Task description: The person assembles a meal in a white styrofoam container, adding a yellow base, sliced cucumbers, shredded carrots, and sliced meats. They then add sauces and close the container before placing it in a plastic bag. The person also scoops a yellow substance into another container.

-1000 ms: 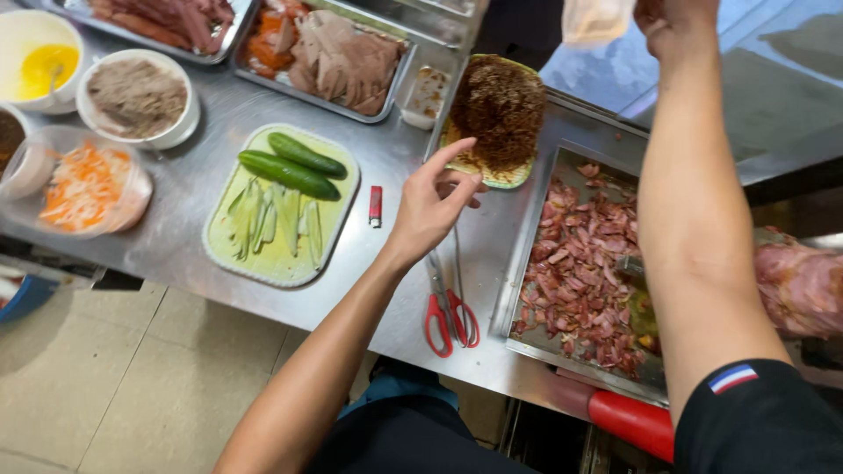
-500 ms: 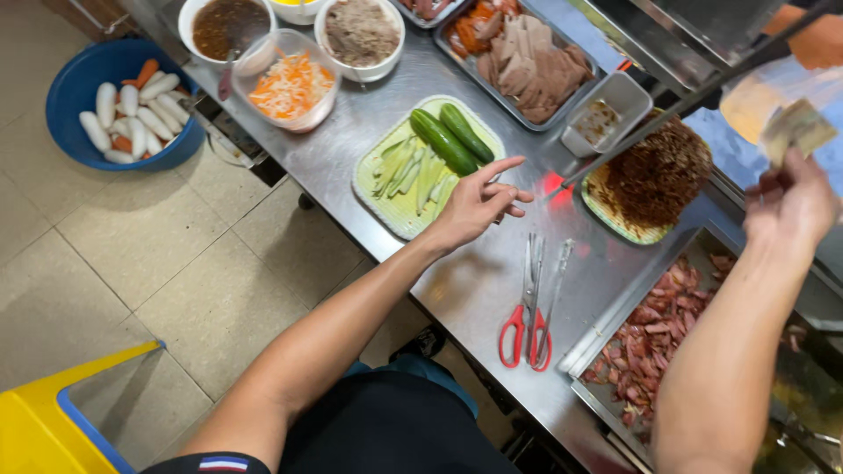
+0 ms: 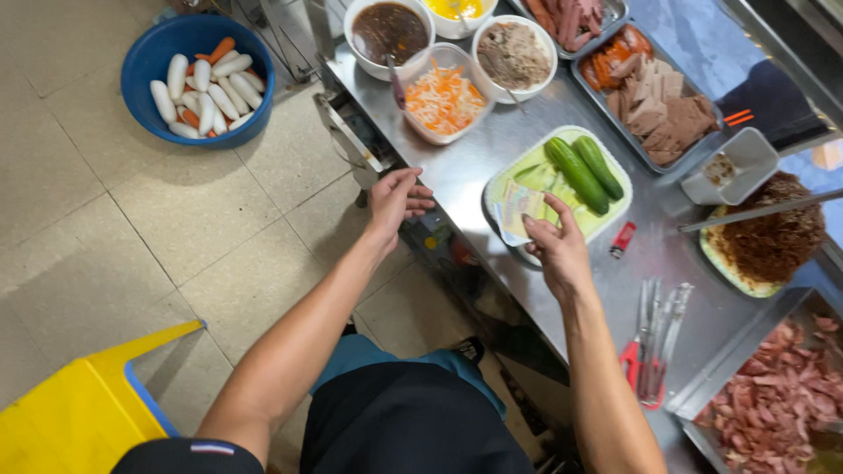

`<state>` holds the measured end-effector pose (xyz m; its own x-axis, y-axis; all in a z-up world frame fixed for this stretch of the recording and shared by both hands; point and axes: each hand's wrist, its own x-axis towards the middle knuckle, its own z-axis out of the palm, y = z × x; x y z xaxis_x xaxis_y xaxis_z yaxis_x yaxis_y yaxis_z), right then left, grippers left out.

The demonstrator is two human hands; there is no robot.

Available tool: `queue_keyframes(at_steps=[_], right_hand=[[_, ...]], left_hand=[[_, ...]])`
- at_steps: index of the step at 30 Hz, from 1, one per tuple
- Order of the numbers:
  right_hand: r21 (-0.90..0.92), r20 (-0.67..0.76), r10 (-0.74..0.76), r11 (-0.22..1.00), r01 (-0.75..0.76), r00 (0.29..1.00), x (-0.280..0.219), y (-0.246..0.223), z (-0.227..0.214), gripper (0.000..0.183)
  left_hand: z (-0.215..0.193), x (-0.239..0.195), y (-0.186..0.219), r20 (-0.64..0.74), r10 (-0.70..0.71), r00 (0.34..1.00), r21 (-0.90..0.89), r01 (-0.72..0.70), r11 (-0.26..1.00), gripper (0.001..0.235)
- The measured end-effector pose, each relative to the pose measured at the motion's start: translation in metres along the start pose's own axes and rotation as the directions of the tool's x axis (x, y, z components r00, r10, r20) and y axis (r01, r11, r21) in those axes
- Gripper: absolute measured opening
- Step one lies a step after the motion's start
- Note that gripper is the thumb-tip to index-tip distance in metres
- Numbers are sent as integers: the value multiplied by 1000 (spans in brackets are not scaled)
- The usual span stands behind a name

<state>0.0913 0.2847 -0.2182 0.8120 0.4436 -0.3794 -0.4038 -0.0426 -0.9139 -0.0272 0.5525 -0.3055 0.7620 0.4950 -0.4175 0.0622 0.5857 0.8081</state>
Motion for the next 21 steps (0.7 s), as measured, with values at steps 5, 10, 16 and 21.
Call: queue_keyframes(at_steps=[5, 10, 16, 21], right_hand=[[-34, 64, 79, 996, -77, 995, 65, 75, 163, 42], [116, -5, 235, 966, -233, 972, 152, 146, 247, 35], [355, -226, 409, 880, -316, 884, 215, 160, 279, 36], [118, -133, 306, 949, -291, 943, 185, 144, 282, 42]], left_hand=[[-97, -7, 22, -17, -27, 999, -38, 27, 999, 35], [-166, -19, 59, -49, -51, 997, -37, 50, 998, 35], [-201, -34, 83, -45, -84, 995, -43, 82, 996, 36], [-207, -22, 100, 11, -72, 997, 1, 72, 997, 40]])
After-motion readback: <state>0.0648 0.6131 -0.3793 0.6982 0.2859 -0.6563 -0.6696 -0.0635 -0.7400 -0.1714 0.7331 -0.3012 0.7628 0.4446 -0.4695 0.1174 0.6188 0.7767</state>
